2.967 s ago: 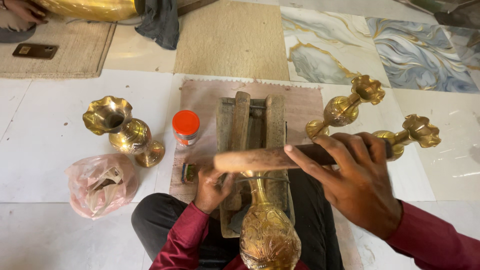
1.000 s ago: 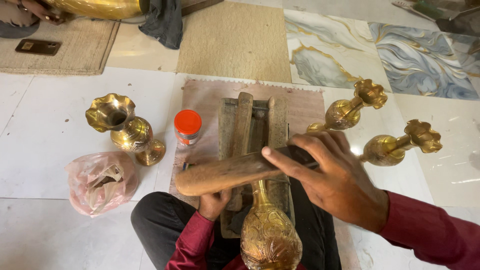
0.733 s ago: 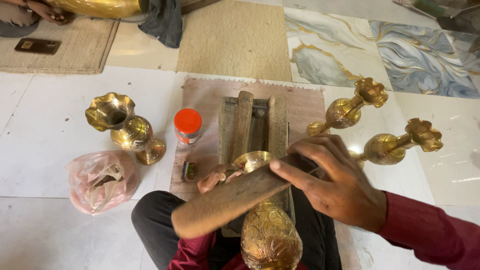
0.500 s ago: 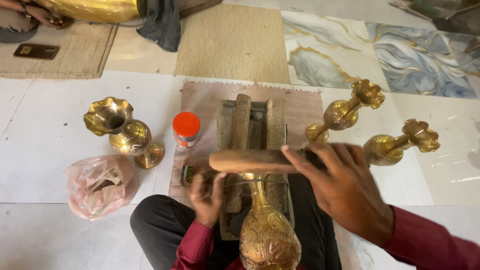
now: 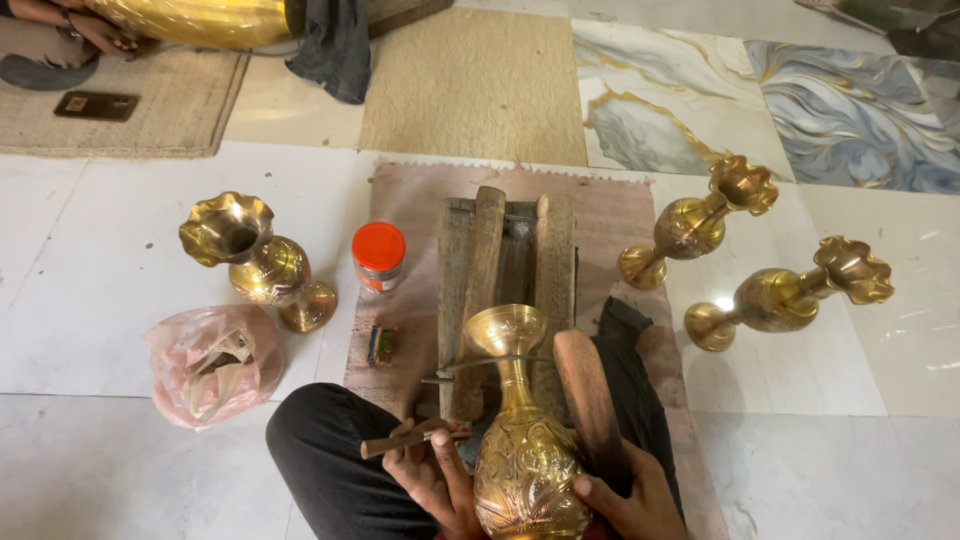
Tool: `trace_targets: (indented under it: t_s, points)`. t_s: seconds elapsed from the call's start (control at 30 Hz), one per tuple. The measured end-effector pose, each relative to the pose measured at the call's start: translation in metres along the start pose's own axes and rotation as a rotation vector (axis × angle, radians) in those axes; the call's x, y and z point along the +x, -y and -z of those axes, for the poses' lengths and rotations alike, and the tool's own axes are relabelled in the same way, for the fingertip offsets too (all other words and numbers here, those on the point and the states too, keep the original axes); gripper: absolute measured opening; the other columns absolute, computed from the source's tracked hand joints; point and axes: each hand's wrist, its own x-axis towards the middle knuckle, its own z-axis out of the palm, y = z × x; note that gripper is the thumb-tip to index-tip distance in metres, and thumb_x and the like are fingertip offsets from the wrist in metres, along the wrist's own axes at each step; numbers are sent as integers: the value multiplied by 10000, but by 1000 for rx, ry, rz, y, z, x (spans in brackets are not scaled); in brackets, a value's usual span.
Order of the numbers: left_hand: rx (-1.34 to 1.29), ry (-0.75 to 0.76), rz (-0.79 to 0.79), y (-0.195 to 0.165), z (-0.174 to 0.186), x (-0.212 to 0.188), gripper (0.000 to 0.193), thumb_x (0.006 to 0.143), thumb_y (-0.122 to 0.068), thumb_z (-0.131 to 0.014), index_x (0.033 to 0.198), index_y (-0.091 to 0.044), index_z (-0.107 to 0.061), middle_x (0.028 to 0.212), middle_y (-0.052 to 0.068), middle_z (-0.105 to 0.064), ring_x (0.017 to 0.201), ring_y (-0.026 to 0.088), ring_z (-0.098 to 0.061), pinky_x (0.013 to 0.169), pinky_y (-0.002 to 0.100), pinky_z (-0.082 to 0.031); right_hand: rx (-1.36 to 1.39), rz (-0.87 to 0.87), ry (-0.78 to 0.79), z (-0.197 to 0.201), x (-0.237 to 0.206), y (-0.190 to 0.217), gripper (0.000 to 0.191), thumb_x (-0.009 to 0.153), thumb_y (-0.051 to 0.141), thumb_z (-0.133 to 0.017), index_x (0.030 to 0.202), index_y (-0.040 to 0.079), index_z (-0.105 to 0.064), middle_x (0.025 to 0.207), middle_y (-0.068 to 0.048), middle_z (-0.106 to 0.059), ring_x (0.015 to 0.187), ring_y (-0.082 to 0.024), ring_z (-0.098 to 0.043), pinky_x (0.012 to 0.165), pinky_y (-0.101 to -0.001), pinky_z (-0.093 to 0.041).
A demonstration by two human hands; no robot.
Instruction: The person sits on the floor and repeatedly strikes the flared rim of an engraved brass vase with a wooden mallet, shaping the metal against a sandbag anvil. They rotate the vase between strikes and occasionally reposition it on the anvil while other finished brass vases sit nearby.
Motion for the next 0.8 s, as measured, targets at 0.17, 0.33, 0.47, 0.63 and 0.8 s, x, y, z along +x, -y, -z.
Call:
trace_targets:
  t_s: [0.17, 0.33, 0.47, 0.63, 0.8]
  points:
    - [-36, -47, 58, -11, -9, 6, 417, 1070, -113, -517, 1436, 21, -370, 994, 159, -619, 910, 178, -577, 830, 321, -506, 65, -112, 53, 9, 5, 5, 710, 719, 309, -844, 1287, -79, -671, 1120, -219, -803, 1081, -290, -751, 988, -431, -552]
    - [-63, -57, 60, -29, -16, 21, 395, 1062, -120, -525, 1405, 10, -378, 1080, 142, -610, 957, 167, -564, 854, 303, -491, 153, -158, 136, 23, 13, -13, 748, 746, 363, -776, 1371, -20, -625, 1151, -130, -789, 1078, -191, -740, 976, -363, -541]
    - [-60, 21, 18, -45, -23, 35, 387, 1080, -138, -526, 1413, 1, -387, 1082, 134, -605, 962, 162, -570, 856, 306, -505, 543, -238, 362, 26, 4, -28, 475, 1005, 350, -727, 1213, -59, -602, 792, -131, -670, 579, -163, -652, 520, -311, -525]
    - [-53, 103, 3, -63, -31, 50, 415, 1064, -130, -540, 1429, -4, -386, 1103, 108, -605, 969, 141, -566, 835, 277, -487, 828, -410, 320, 13, -4, -30, 338, 921, 300, -652, 1163, 70, -602, 717, -72, -622, 481, -135, -543, 488, -292, -483]
    - [-46, 150, -35, -74, -40, 56, 406, 1075, -120, -556, 1428, -1, -393, 1094, 79, -591, 936, 124, -540, 805, 260, -474, 913, -487, 306, 10, 1, -30, 303, 936, 322, -578, 1112, 76, -593, 669, -74, -599, 500, -172, -522, 510, -341, -475]
